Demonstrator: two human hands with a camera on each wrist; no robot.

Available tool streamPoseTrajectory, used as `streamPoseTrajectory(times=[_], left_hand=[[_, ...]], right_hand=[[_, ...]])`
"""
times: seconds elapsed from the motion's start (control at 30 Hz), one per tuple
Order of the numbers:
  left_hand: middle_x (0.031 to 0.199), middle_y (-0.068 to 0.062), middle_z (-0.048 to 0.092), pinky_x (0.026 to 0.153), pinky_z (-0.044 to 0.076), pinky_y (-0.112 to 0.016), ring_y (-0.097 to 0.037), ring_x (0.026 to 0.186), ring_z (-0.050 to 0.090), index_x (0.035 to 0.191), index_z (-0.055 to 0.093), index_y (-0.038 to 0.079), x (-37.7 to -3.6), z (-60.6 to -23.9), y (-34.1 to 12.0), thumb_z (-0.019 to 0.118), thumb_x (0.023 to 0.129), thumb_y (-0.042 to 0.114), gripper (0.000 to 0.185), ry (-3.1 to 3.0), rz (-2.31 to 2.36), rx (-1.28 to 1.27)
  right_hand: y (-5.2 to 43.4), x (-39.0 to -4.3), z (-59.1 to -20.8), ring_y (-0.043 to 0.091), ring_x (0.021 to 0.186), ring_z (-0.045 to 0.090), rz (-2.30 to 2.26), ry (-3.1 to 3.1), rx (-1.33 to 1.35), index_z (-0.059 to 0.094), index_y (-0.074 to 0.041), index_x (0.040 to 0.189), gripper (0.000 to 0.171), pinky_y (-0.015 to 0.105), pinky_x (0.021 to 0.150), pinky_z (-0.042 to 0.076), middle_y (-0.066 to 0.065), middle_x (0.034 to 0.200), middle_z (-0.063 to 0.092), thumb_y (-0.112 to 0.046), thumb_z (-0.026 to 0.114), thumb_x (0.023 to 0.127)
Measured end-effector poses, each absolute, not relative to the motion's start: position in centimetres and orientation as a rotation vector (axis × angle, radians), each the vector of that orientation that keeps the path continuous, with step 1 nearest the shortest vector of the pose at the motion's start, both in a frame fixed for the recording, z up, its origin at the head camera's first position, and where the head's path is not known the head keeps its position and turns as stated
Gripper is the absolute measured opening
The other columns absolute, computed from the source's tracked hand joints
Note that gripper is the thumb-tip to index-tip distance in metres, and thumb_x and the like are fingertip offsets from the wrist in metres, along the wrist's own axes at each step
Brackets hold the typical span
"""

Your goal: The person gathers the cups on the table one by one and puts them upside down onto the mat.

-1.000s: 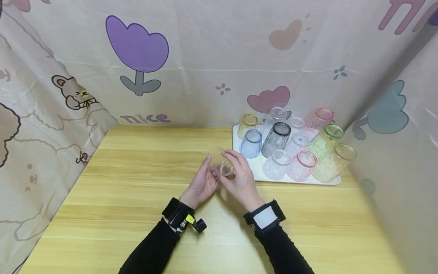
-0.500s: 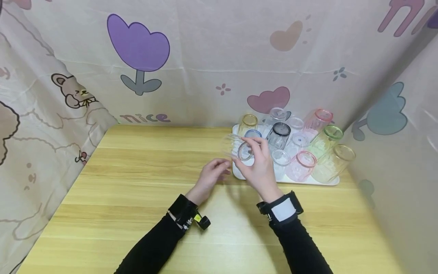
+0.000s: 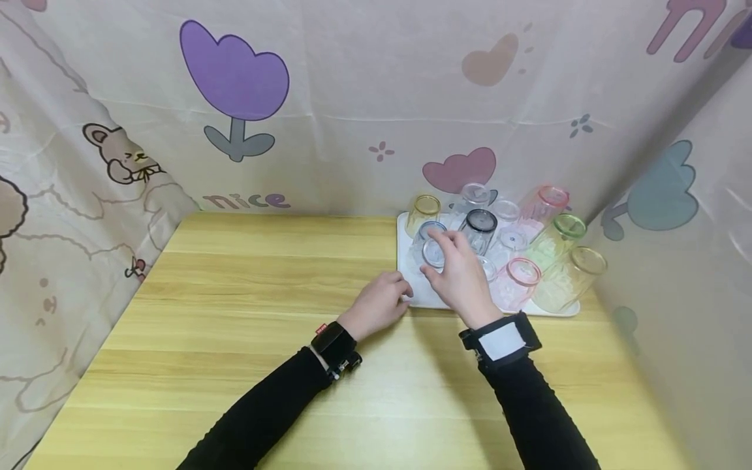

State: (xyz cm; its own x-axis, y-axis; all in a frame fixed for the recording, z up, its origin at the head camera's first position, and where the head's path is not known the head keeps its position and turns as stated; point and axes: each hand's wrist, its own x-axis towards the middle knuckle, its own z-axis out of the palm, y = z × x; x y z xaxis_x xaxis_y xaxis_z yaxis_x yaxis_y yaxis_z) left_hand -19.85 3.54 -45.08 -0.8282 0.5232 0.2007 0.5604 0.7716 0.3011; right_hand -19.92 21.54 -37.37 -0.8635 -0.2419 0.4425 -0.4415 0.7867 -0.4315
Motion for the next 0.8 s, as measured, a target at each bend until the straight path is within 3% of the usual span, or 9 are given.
streamPoseTrajectory(times=[0.2, 0.57, 0.8], left_hand=[[0.101, 0.002, 0.069, 0.081, 0.056, -0.025, -0.017, 0.097, 0.064, 0.100, 0.080, 0.015, -19.7, -45.1, 3.9, 0.072, 0.093, 0.012, 0.010, -2.850, -0.415, -0.909], [0.100, 0.004, 0.070, 0.074, 0.058, -0.023, -0.013, 0.093, 0.065, 0.100, 0.080, 0.015, -19.5, -45.3, 4.5, 0.067, 0.098, 0.008, 0.016, -2.832, -0.248, -0.931], [0.098, 0.005, 0.070, 0.072, 0.058, -0.022, -0.013, 0.089, 0.065, 0.099, 0.081, 0.016, -19.4, -45.3, 4.8, 0.069, 0.094, 0.005, 0.017, -2.826, -0.244, -0.905]], right_hand=[[21.6, -20.4, -37.8, 0.049, 0.121, 0.057, 0.724, -2.749, 0.529, 0.057, 0.002, 0.142, 0.064, 0.064, 0.100, 0.049, 0.029, 0.133, 0.056, -0.005, 0.081, 0.084], [21.7, -20.8, -39.7, 0.049, 0.120, 0.058, 0.645, -2.810, 0.584, 0.058, 0.008, 0.139, 0.062, 0.061, 0.102, 0.049, 0.031, 0.131, 0.058, 0.000, 0.079, 0.080], [21.9, -20.9, -40.3, 0.051, 0.117, 0.060, 0.591, -2.847, 0.600, 0.059, 0.012, 0.135, 0.059, 0.062, 0.099, 0.051, 0.034, 0.130, 0.059, 0.001, 0.078, 0.080]])
